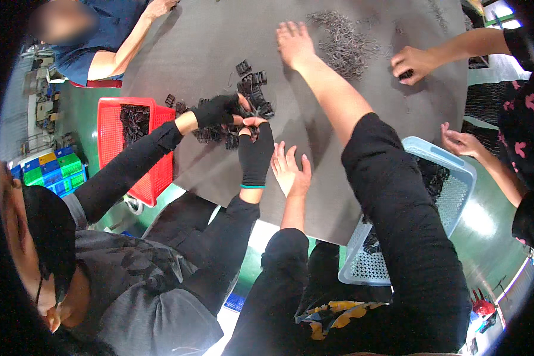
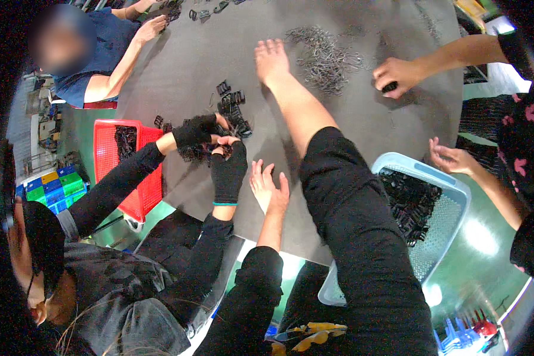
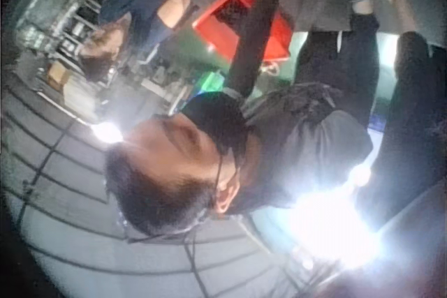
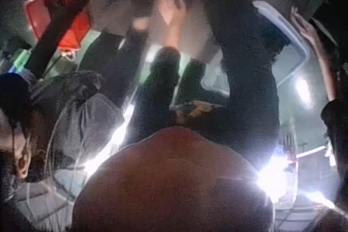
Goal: The person sorts small black plastic parts on a table with others, placing them into a red basket. They then walk through the factory floor carrying two floor brushes and place them on a metal rack.
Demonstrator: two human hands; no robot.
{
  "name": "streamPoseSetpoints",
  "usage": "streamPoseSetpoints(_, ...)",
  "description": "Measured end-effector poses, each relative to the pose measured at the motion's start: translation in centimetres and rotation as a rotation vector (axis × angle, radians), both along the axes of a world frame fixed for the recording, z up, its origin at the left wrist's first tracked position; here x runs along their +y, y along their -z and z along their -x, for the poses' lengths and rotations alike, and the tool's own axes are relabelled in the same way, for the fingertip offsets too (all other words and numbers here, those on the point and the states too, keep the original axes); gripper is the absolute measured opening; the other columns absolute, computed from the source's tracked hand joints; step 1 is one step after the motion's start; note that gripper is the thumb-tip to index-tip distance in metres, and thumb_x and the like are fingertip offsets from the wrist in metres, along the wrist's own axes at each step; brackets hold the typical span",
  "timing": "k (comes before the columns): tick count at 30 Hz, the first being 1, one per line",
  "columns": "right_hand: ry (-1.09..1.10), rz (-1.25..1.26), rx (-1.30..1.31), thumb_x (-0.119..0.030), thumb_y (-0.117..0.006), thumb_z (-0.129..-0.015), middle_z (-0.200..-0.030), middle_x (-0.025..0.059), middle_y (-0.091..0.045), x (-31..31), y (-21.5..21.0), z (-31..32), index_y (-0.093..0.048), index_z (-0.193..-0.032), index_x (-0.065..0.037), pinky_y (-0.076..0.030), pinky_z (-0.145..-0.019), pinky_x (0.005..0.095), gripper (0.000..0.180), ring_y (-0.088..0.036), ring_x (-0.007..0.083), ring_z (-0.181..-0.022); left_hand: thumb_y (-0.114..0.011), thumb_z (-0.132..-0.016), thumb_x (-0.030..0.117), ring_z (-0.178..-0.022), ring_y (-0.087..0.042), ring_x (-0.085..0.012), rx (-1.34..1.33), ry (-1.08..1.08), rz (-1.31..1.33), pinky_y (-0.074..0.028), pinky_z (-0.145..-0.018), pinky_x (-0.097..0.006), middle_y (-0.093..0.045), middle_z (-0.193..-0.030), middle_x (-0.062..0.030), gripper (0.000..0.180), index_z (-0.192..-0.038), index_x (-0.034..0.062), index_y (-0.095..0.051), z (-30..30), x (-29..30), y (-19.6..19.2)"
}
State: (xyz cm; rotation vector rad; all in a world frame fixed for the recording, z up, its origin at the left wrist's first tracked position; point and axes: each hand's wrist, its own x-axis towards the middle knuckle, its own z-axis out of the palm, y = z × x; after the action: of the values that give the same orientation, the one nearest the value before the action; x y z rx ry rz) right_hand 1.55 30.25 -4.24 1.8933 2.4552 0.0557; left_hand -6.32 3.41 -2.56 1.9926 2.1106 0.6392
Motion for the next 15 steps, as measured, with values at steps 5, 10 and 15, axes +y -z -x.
streamPoseSetpoints(5,0.093,0.086,-0.152,-0.029,-0.038,-0.075,-0.12,0.0117,-0.029,-3.6,-4.0,-5.8,-0.034,-0.113,-0.006,-0.011,-0.092,0.0452,0.045,-0.019,0.0289,-0.115,-0.048,-0.069,0.025,-0.09,-0.044,-0.0313,-0.025,-0.128,0.13,-0.032,-0.079,-0.039,-0.048,-0.094,-0.0143,0.032,-0.098,0.0113,-0.043,-0.1,-1.6,-0.3)
streamPoseSetpoints(10,-0.047,-0.03,0.364,-0.031,-0.049,-0.07,-0.112,0.0149,-0.036,-13.2,-9.3,-6.2,-0.037,-0.108,-0.005,-0.022,-0.087,0.0482,0.048,-0.026,0.0332,-0.109,-0.05,-0.067,0.021,-0.102,-0.032,-0.0293,0.014,-0.037,-0.026,-0.025,-0.087,-0.04,-0.037,-0.109,-0.0107,0.031,-0.094,0.0074,-0.044,0.6,-1.6,-0.2)
streamPoseSetpoints(15,0.167,0.103,0.994,-0.021,-0.051,-0.07,-0.098,0.016,-0.046,-28.9,-16.0,-6.2,-0.044,-0.099,-0.001,-0.032,-0.082,0.0359,0.037,-0.04,0.0305,-0.095,-0.051,-0.067,0.022,-0.105,-0.03,-0.0297,0.027,0.078,-0.013,-0.022,-0.089,-0.039,-0.033,-0.112,-0.0131,0.037,-0.1,0.0071,-0.041,0.5,-0.7,0.2)
